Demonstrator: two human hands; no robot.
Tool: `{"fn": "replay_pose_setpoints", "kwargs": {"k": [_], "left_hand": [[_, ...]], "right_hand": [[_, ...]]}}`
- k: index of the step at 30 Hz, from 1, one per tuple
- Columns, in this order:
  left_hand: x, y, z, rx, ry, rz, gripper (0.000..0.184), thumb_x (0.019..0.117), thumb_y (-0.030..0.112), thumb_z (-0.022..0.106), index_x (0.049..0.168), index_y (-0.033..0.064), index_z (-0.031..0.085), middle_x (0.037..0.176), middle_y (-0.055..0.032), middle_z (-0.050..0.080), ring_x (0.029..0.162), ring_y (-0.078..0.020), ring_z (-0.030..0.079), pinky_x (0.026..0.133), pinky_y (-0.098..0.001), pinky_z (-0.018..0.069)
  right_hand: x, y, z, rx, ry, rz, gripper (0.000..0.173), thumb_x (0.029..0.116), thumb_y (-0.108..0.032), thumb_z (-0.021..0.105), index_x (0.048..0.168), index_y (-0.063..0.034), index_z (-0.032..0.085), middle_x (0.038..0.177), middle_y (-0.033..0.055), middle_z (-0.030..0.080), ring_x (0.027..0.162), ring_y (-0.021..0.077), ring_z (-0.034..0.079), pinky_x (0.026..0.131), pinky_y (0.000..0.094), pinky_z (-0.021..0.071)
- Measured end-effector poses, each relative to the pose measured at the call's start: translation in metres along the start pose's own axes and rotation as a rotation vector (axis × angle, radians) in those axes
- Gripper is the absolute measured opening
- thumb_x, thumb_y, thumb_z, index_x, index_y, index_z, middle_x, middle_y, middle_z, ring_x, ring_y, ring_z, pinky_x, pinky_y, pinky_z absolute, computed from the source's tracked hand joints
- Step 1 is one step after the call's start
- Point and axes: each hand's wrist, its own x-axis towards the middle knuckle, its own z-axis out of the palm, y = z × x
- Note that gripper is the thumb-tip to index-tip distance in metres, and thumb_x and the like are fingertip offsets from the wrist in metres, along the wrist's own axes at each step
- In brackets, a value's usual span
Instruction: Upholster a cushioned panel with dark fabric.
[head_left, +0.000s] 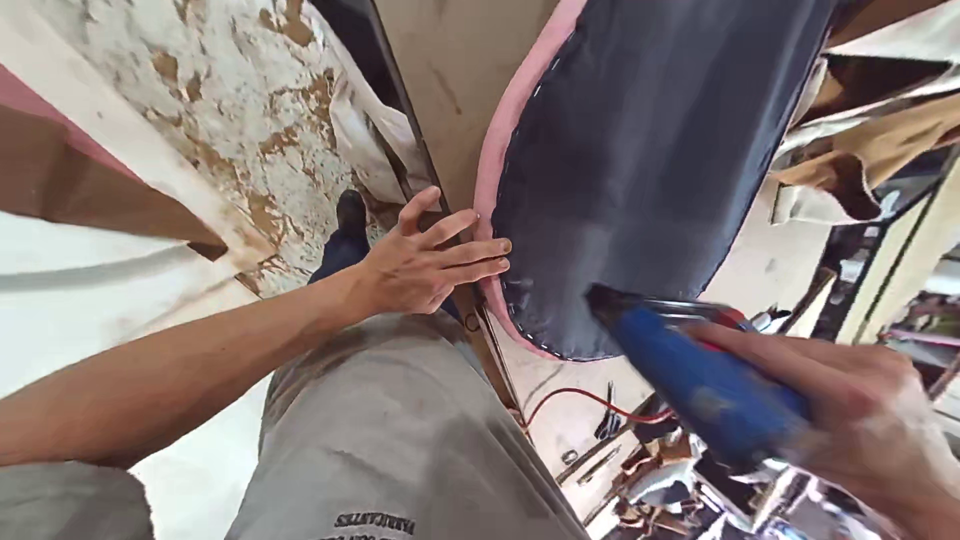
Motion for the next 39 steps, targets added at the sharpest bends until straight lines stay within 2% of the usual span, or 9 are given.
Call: {"fn": "replay_pose_setpoints", "kwargs": {"k": [2,5,10,19,23,29,31,34,39], "left_hand": [[0.0,0.001,0.002,-0.01,0.04,-0.013,0.05,0.0951,0.016,0.05,0.14,0.0339,0.064,0.151,0.0089,0.057,0.15,-0.0287,0.035,0.122,-0.0618,0.0066],[-0.001,0.004,0.004,-0.025,0.052,-0.045,0.05,0.0944,0.014,0.052,0.137,0.0353,0.066,0.148,0.009,0.06,0.149,-0.0278,0.038,0.121,-0.0616,0.0078],[-0.001,0.006,0.009,-0.055,0.092,-0.09,0.047,0.0961,0.013,0.052,0.133,0.0365,0.069,0.145,0.0106,0.062,0.15,-0.0274,0.038,0.122,-0.061,0.0087],[-0.002,0.009,0.015,-0.07,0.124,-0.118,0.046,0.0947,0.012,0.053,0.13,0.0351,0.071,0.145,0.011,0.062,0.15,-0.0266,0.037,0.122,-0.0618,0.0077],[-0.004,0.008,0.015,-0.117,0.12,-0.132,0.049,0.092,0.011,0.053,0.13,0.0352,0.072,0.144,0.0095,0.063,0.151,-0.0278,0.037,0.122,-0.0635,0.0069],[0.002,0.004,-0.003,-0.151,-0.019,-0.076,0.055,0.0881,0.018,0.049,0.135,0.0372,0.068,0.15,0.0097,0.058,0.154,-0.0309,0.031,0.121,-0.0659,0.0069],[0.005,0.003,-0.014,-0.143,-0.092,-0.061,0.056,0.0856,0.019,0.05,0.136,0.0376,0.067,0.151,0.0085,0.057,0.152,-0.034,0.033,0.119,-0.0691,0.0113],[0.008,0.002,-0.025,-0.149,-0.157,-0.061,0.061,0.0807,0.018,0.054,0.137,0.0386,0.067,0.152,0.0068,0.057,0.152,-0.0353,0.033,0.119,-0.0696,0.0114],[0.008,0.002,-0.029,-0.134,-0.189,-0.067,0.062,0.0841,0.014,0.05,0.139,0.0405,0.064,0.154,0.0085,0.054,0.153,-0.0334,0.031,0.12,-0.0676,0.0124]], "right_hand": [[0.046,0.002,0.013,-0.032,-0.101,-0.172,0.046,0.0921,-0.044,0.053,0.119,-0.0129,0.072,0.079,0.0116,0.073,0.061,0.0275,0.068,0.048,0.0467,0.047],[0.08,0.007,0.031,-0.052,-0.176,-0.286,0.044,0.0893,-0.042,0.053,0.115,-0.0122,0.073,0.074,0.0106,0.071,0.058,0.0287,0.066,0.045,0.0462,0.0443],[0.098,0.015,0.039,-0.018,-0.218,-0.309,0.043,0.0891,-0.041,0.054,0.117,-0.0142,0.073,0.079,0.009,0.074,0.064,0.026,0.07,0.05,0.0455,0.0479],[0.107,0.02,0.049,0.007,-0.226,-0.346,0.044,0.091,-0.042,0.055,0.119,-0.0139,0.073,0.083,0.0092,0.075,0.067,0.0257,0.071,0.052,0.0453,0.0491],[0.104,0.021,0.054,-0.006,-0.209,-0.341,0.042,0.087,-0.041,0.057,0.111,-0.0096,0.072,0.079,0.0098,0.073,0.065,0.0262,0.07,0.049,0.0451,0.048],[0.109,0.033,0.026,0.057,-0.14,-0.315,0.042,0.0888,-0.041,0.059,0.115,-0.0123,0.074,0.083,0.0081,0.075,0.071,0.0167,0.07,0.058,0.0375,0.0517],[0.114,0.032,0.026,0.033,-0.143,-0.338,0.041,0.0892,-0.042,0.059,0.114,-0.0124,0.074,0.082,0.008,0.074,0.071,0.0172,0.069,0.057,0.0378,0.05],[0.122,0.029,0.032,0.021,-0.157,-0.361,0.041,0.0898,-0.042,0.058,0.114,-0.0127,0.074,0.08,0.0076,0.074,0.069,0.0177,0.069,0.055,0.0384,0.0497],[0.124,0.029,0.033,0.022,-0.179,-0.365,0.041,0.0908,-0.042,0.057,0.114,-0.0126,0.074,0.077,0.0069,0.073,0.067,0.0179,0.069,0.054,0.0386,0.0487]]}}
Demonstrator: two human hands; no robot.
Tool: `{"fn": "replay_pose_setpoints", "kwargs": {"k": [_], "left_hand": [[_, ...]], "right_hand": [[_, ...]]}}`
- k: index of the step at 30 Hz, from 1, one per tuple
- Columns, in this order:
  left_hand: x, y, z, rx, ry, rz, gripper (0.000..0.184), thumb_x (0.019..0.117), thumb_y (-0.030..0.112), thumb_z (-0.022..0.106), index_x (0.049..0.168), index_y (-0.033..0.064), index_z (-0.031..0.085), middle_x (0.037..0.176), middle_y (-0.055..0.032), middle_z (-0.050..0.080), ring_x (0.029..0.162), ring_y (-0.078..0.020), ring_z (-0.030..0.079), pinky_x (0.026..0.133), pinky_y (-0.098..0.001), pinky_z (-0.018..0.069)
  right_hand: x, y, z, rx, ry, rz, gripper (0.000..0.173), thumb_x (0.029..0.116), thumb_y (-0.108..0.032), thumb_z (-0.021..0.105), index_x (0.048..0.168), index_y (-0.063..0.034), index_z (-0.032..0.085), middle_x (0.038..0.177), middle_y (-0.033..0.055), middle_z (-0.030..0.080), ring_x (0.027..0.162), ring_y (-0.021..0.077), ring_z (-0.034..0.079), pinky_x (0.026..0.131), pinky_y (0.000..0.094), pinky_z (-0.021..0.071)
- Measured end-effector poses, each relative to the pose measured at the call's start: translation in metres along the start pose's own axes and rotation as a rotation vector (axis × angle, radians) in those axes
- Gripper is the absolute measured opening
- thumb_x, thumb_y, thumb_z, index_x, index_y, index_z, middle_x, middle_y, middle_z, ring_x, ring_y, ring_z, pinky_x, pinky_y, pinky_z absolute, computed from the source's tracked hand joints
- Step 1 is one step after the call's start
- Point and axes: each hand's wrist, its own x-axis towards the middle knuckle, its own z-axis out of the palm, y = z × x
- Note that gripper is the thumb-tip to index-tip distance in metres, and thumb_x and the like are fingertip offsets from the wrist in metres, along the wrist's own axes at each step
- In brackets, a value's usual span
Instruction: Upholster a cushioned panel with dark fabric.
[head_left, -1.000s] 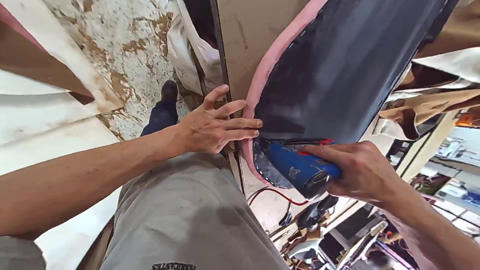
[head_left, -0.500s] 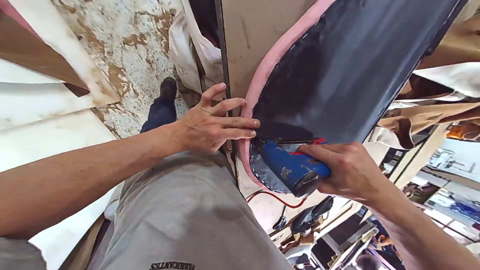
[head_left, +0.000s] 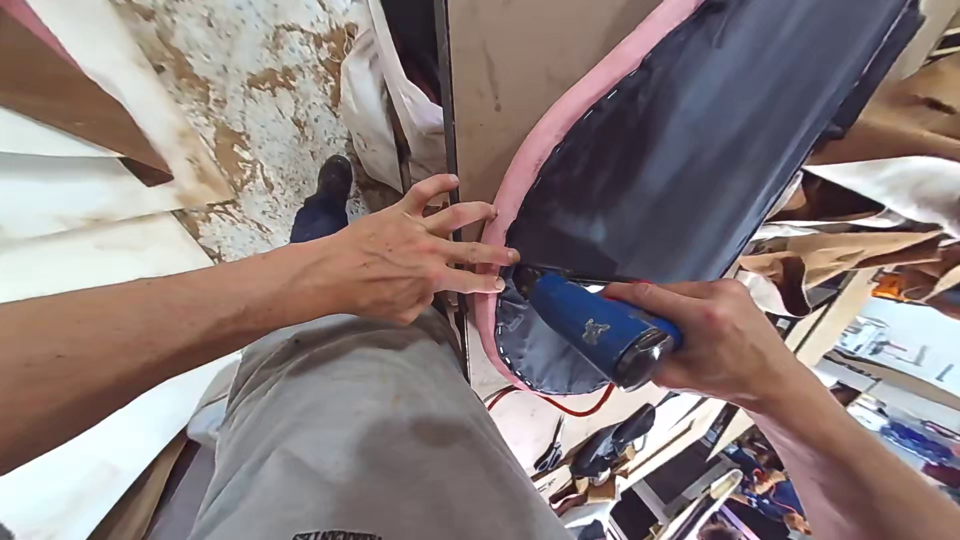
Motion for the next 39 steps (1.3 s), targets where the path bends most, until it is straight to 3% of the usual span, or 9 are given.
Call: {"fn": "replay_pose_setpoints", "kwargs": {"k": [14,18,20,23,26,29,31,36,39], "left_hand": [[-0.003,0.002,0.005,-0.011,-0.006,-0.045,0.066,0.0844,0.012,0.05,0.142,0.0419,0.061,0.156,0.0103,0.051,0.156,-0.0326,0.027,0.121,-0.066,0.0125],[-0.005,0.001,0.005,-0.013,0.012,-0.013,0.065,0.0843,0.016,0.052,0.144,0.0397,0.06,0.158,0.007,0.05,0.156,-0.0315,0.027,0.122,-0.0651,0.0136],[-0.023,-0.001,0.001,-0.03,0.102,-0.043,0.052,0.0892,0.018,0.051,0.138,0.0285,0.067,0.152,-0.0014,0.056,0.149,-0.0302,0.04,0.122,-0.0595,0.0247],[-0.074,-0.001,-0.011,-0.075,0.211,-0.335,0.042,0.0929,0.016,0.051,0.131,0.0138,0.07,0.141,-0.0079,0.065,0.137,-0.0301,0.055,0.113,-0.054,0.0404],[-0.116,-0.002,-0.021,-0.115,0.222,-0.663,0.041,0.0961,0.015,0.047,0.129,0.0093,0.071,0.131,-0.0127,0.07,0.127,-0.0328,0.062,0.107,-0.0553,0.0469],[-0.12,0.008,-0.022,-0.144,0.246,-0.795,0.041,0.097,0.014,0.046,0.13,0.0081,0.07,0.127,-0.016,0.071,0.119,-0.0321,0.067,0.104,-0.0537,0.0509],[-0.093,0.014,-0.024,-0.118,0.247,-0.722,0.04,0.0967,0.012,0.048,0.129,0.0064,0.07,0.126,-0.0163,0.072,0.118,-0.0321,0.068,0.103,-0.0529,0.0527],[0.024,0.016,-0.027,-0.023,0.258,-0.32,0.04,0.0966,0.014,0.047,0.126,0.0028,0.072,0.13,-0.0176,0.07,0.122,-0.0334,0.066,0.105,-0.0506,0.0508],[0.075,0.014,-0.028,0.039,0.139,-0.062,0.045,0.1075,0.032,0.037,0.139,0.0139,0.065,0.148,-0.0082,0.06,0.143,-0.0292,0.049,0.117,-0.0532,0.0379]], "right_hand": [[0.006,0.002,-0.004,-0.03,-0.012,-0.026,0.041,0.0905,-0.041,0.055,0.109,-0.0093,0.073,0.077,0.0086,0.072,0.065,0.0211,0.068,0.052,0.0406,0.0483],[-0.053,-0.011,-0.043,0.061,0.146,0.109,0.046,0.092,-0.045,0.063,0.127,-0.0143,0.067,0.096,0.0049,0.075,0.085,0.0046,0.069,0.072,0.025,0.0545],[-0.105,-0.026,-0.047,0.128,0.257,0.257,0.049,0.091,-0.046,0.069,0.132,-0.0189,0.063,0.106,-0.0016,0.074,0.097,-0.0025,0.068,0.084,0.0229,0.0574],[-0.182,-0.07,-0.01,0.315,0.465,0.582,0.055,0.0907,-0.036,0.076,0.137,-0.0164,0.054,0.115,-0.0017,0.071,0.103,0.002,0.068,0.092,0.0301,0.059],[-0.221,-0.118,0.052,0.622,0.722,0.81,0.046,0.091,-0.045,0.074,0.131,-0.028,0.06,0.108,-0.014,0.072,0.093,0.0015,0.069,0.081,0.0263,0.061],[-0.232,-0.151,0.132,0.724,0.978,1.067,0.056,0.0894,-0.037,0.073,0.13,-0.0022,0.056,0.094,-0.0039,0.072,0.077,0.0049,0.07,0.067,0.0272,0.062],[-0.227,-0.166,0.185,0.672,1.011,1.364,0.065,0.0882,-0.026,0.069,0.139,0.0096,0.051,0.095,0.0095,0.07,0.07,0.0075,0.067,0.063,0.0305,0.0605],[-0.202,-0.172,0.284,0.59,0.959,1.882,0.061,0.0927,-0.028,0.067,0.147,-0.0053,0.054,0.097,0.0275,0.071,0.082,0.0457,0.069,0.073,0.071,0.0501],[-0.195,-0.176,0.32,0.51,0.914,1.977,0.064,0.0941,-0.028,0.066,0.151,-0.0048,0.049,0.102,0.032,0.071,0.09,0.0541,0.069,0.077,0.076,0.0484]]}}
